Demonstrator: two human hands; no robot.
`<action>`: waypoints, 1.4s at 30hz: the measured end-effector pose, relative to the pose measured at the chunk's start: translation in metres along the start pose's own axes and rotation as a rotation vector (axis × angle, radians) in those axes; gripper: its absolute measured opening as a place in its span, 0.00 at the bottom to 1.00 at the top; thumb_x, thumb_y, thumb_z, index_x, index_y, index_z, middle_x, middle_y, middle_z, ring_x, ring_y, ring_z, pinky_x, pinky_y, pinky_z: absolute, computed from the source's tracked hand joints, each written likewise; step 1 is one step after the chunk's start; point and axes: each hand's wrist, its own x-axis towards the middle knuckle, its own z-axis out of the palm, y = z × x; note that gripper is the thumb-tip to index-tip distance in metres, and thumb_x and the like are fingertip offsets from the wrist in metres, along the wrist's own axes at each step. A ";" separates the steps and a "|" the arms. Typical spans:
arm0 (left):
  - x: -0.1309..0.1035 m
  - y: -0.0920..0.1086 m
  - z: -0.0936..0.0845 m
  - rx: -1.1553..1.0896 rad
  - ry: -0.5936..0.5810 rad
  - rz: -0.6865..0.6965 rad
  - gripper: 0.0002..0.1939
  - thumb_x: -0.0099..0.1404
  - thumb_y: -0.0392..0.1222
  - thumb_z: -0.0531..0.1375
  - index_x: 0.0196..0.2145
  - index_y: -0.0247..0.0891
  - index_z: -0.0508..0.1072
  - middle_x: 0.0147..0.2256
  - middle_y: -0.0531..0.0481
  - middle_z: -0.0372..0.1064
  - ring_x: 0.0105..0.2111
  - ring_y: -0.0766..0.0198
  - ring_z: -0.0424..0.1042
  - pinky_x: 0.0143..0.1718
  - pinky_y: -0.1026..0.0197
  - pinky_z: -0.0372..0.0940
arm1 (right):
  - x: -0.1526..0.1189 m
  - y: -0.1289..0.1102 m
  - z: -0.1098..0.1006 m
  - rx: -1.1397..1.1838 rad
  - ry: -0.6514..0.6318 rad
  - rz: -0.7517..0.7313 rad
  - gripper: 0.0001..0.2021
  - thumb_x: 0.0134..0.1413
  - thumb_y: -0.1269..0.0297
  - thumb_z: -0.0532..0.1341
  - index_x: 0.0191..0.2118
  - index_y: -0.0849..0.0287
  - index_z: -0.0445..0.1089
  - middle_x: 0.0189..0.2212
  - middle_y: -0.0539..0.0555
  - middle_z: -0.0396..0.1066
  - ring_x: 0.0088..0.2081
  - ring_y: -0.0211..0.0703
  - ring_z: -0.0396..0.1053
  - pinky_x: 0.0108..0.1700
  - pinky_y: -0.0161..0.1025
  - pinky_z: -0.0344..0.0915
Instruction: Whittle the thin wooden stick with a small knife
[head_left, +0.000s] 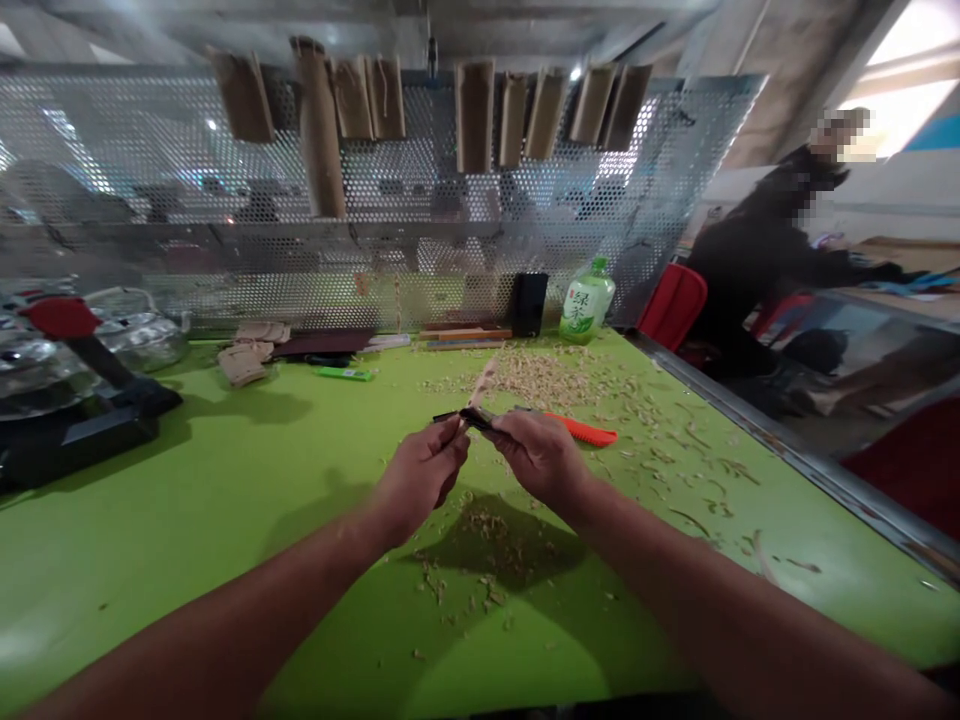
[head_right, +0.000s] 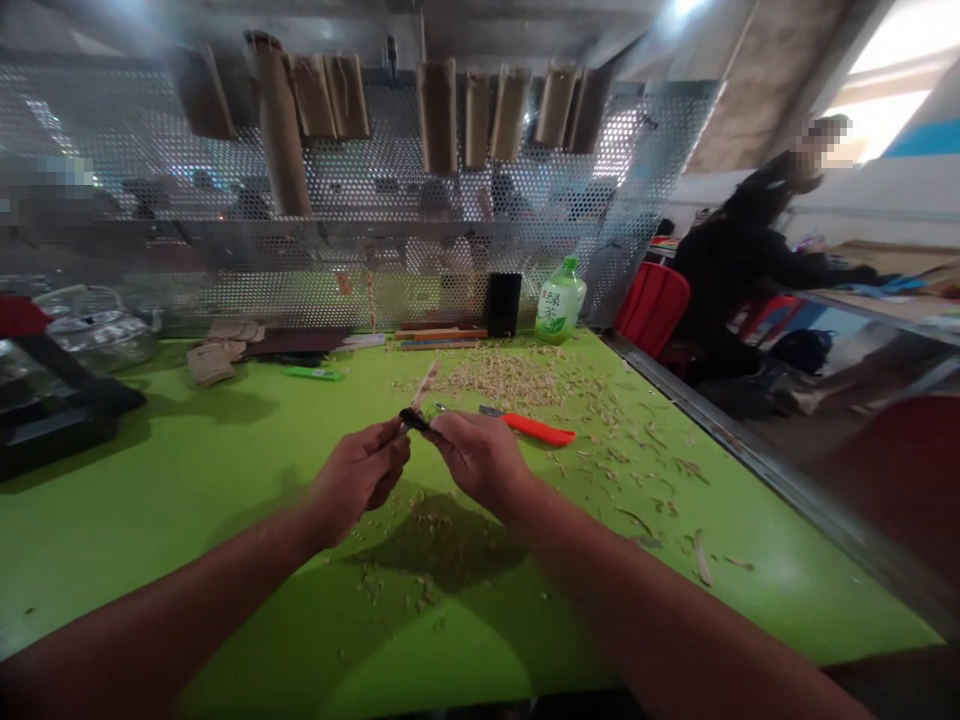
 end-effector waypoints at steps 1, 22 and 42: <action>0.000 -0.001 0.002 0.028 0.008 -0.002 0.12 0.63 0.51 0.59 0.33 0.39 0.67 0.17 0.63 0.45 0.14 0.75 0.43 0.14 0.69 0.40 | 0.001 -0.002 0.000 -0.001 -0.008 -0.001 0.14 0.64 0.61 0.52 0.27 0.58 0.64 0.20 0.48 0.62 0.23 0.35 0.56 0.27 0.34 0.50; 0.001 0.008 -0.012 -0.155 -0.042 0.130 0.10 0.63 0.46 0.59 0.37 0.36 0.68 0.27 0.56 0.59 0.17 0.76 0.54 0.14 0.70 0.52 | 0.001 0.005 -0.009 0.130 0.128 0.206 0.07 0.61 0.61 0.55 0.34 0.57 0.65 0.24 0.48 0.66 0.25 0.35 0.62 0.27 0.33 0.56; -0.004 -0.005 0.005 -0.048 -0.013 -0.084 0.18 0.64 0.48 0.58 0.49 0.37 0.69 0.18 0.62 0.47 0.14 0.75 0.43 0.14 0.69 0.41 | -0.001 0.000 -0.012 -0.092 -0.021 0.032 0.10 0.63 0.63 0.53 0.32 0.57 0.66 0.24 0.50 0.67 0.24 0.35 0.59 0.27 0.34 0.50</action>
